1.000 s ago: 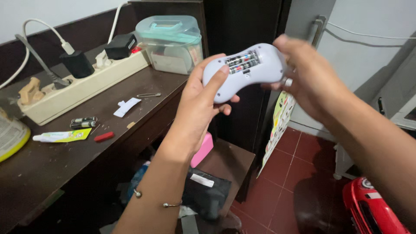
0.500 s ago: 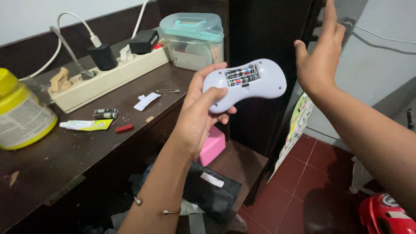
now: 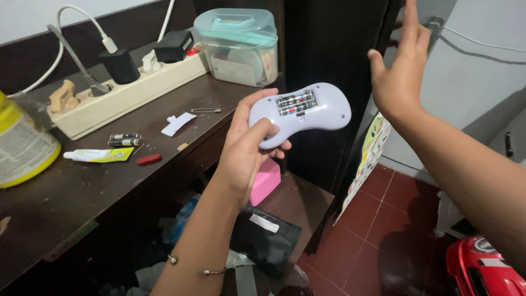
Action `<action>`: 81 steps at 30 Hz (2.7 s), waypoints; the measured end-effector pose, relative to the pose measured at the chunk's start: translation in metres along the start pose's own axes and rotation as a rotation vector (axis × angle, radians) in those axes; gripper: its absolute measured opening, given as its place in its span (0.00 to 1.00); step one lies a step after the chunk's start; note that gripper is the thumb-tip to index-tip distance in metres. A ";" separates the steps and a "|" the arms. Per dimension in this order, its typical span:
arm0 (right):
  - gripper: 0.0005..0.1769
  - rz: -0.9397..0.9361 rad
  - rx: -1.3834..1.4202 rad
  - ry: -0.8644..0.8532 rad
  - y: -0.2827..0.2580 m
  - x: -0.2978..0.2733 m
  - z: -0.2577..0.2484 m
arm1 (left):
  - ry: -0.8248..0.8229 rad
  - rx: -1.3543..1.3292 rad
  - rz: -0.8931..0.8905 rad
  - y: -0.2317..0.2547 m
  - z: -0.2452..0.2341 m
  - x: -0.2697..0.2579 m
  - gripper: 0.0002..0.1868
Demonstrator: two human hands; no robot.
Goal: The person opens the battery compartment of a white game controller, inserts two AA batteries, and closes the compartment. They then press a button on the controller, causing a red light to illuminate, indicating it is powered on.
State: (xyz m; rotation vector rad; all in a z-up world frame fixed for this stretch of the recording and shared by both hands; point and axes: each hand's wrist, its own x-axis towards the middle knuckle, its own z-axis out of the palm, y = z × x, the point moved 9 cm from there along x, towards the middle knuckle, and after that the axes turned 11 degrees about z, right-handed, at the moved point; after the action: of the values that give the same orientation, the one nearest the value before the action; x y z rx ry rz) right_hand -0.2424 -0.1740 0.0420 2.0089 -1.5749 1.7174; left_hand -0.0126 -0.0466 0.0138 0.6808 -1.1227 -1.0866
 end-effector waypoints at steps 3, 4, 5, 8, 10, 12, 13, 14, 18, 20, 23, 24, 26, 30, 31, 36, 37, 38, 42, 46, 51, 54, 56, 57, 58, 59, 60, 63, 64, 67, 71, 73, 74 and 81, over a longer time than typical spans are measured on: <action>0.47 -0.121 0.057 0.046 -0.021 -0.027 -0.001 | 0.077 -0.008 -0.021 -0.001 -0.015 -0.008 0.28; 0.48 -0.112 0.001 0.044 -0.026 -0.042 0.002 | 0.089 0.007 -0.018 -0.001 -0.020 -0.011 0.28; 0.50 -0.103 -0.054 0.044 -0.034 -0.063 0.007 | 0.101 0.022 -0.015 -0.002 -0.026 -0.014 0.28; 0.50 -0.170 -0.008 -0.084 -0.059 -0.128 0.033 | 0.167 0.042 -0.008 -0.005 -0.045 -0.027 0.27; 0.43 -0.289 0.096 -0.335 -0.075 -0.162 0.070 | 0.204 0.042 0.013 -0.002 -0.055 -0.035 0.27; 0.40 -0.361 0.086 -0.838 -0.082 -0.204 0.122 | 0.230 0.046 0.045 0.007 -0.063 -0.043 0.26; 0.43 -0.378 -0.011 -0.996 -0.079 -0.222 0.140 | 0.263 0.055 0.047 0.011 -0.067 -0.047 0.26; 0.47 -0.399 -0.110 -1.146 -0.078 -0.241 0.154 | 0.297 0.070 0.051 0.017 -0.071 -0.050 0.25; 0.45 -0.442 -0.412 -1.501 -0.072 -0.284 0.190 | 0.360 0.132 0.089 0.038 -0.082 -0.058 0.25; 0.42 -0.469 -0.492 -1.556 -0.071 -0.289 0.201 | 0.379 0.125 0.125 0.044 -0.084 -0.057 0.25; 0.47 -0.528 -0.589 -1.590 -0.069 -0.294 0.214 | 0.412 0.137 0.146 0.048 -0.089 -0.059 0.25; 0.51 -0.548 -0.619 -1.594 -0.066 -0.295 0.218 | 0.424 0.142 0.147 0.048 -0.091 -0.060 0.25; 0.53 -0.589 -0.660 -1.560 -0.061 -0.294 0.226 | 0.466 0.170 0.140 0.047 -0.095 -0.061 0.25; 0.54 -0.615 -0.692 -1.523 -0.049 -0.293 0.243 | 0.508 0.212 0.176 0.050 -0.095 -0.066 0.25; 0.53 -0.605 -0.697 -1.551 -0.045 -0.291 0.248 | 0.524 0.212 0.177 0.051 -0.096 -0.068 0.25; 0.48 -0.639 -0.804 -1.569 -0.031 -0.297 0.252 | 0.603 0.217 0.204 0.057 -0.098 -0.081 0.25; 0.44 -0.602 -0.782 -1.528 -0.034 -0.297 0.254 | 0.614 0.225 0.202 0.058 -0.099 -0.083 0.26; 0.41 -0.564 -0.759 -1.491 -0.038 -0.298 0.255 | 0.626 0.233 0.197 0.058 -0.100 -0.087 0.26; 0.46 -0.416 -0.387 -1.349 -0.088 -0.300 0.256 | 0.697 0.274 0.174 0.061 -0.104 -0.103 0.27; 0.48 -0.684 0.259 -1.241 -0.174 -0.308 0.223 | 0.691 0.249 0.224 0.069 -0.105 -0.116 0.27; 0.45 -0.973 -0.137 -1.703 -0.175 -0.376 0.241 | 0.716 0.273 0.242 0.079 -0.109 -0.133 0.26; 0.46 -1.117 -0.259 -1.676 -0.155 -0.397 0.249 | 0.708 0.266 0.246 0.082 -0.111 -0.142 0.26; 0.46 -1.085 -0.256 -1.662 -0.144 -0.401 0.253 | 0.710 0.293 0.217 0.084 -0.113 -0.151 0.25; 0.47 -1.064 -0.257 -1.653 -0.141 -0.401 0.255 | 0.706 0.305 0.202 0.084 -0.114 -0.154 0.25; 0.47 -1.037 -0.268 -1.660 -0.138 -0.402 0.257 | 0.696 0.286 0.214 0.085 -0.114 -0.156 0.25; 0.47 -1.010 -0.279 -1.667 -0.137 -0.403 0.258 | 0.685 0.267 0.226 0.086 -0.113 -0.157 0.25; 0.47 -0.987 -0.289 -1.672 -0.137 -0.404 0.259 | 0.676 0.249 0.240 0.088 -0.114 -0.159 0.25; 0.48 -0.932 -0.444 -1.712 -0.134 -0.410 0.257 | 0.659 0.252 0.227 0.091 -0.116 -0.167 0.25; 0.47 -0.935 -0.445 -1.680 -0.138 -0.408 0.254 | 0.642 0.244 0.241 0.094 -0.116 -0.169 0.25; 0.42 -0.890 -0.482 -1.620 -0.145 -0.402 0.244 | 0.614 0.234 0.253 0.098 -0.119 -0.175 0.24; 0.38 -0.701 -0.460 -1.456 -0.168 -0.394 0.233 | 0.607 0.251 0.239 0.104 -0.125 -0.181 0.25; 0.41 -0.674 -0.203 -1.358 -0.193 -0.394 0.216 | 0.601 0.250 0.240 0.105 -0.126 -0.186 0.25; 0.44 -0.681 0.014 -1.322 -0.211 -0.396 0.203 | 0.598 0.254 0.239 0.106 -0.126 -0.189 0.26; 0.54 -0.625 0.632 -1.773 -0.277 -0.461 0.131 | 0.650 0.275 0.230 0.122 -0.133 -0.237 0.26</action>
State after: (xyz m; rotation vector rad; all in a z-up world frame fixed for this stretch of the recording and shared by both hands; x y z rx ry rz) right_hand 0.1111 0.1683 -0.2116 3.9400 0.0713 -0.2367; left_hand 0.1420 0.2074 -0.0096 1.0040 -0.7578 -0.4555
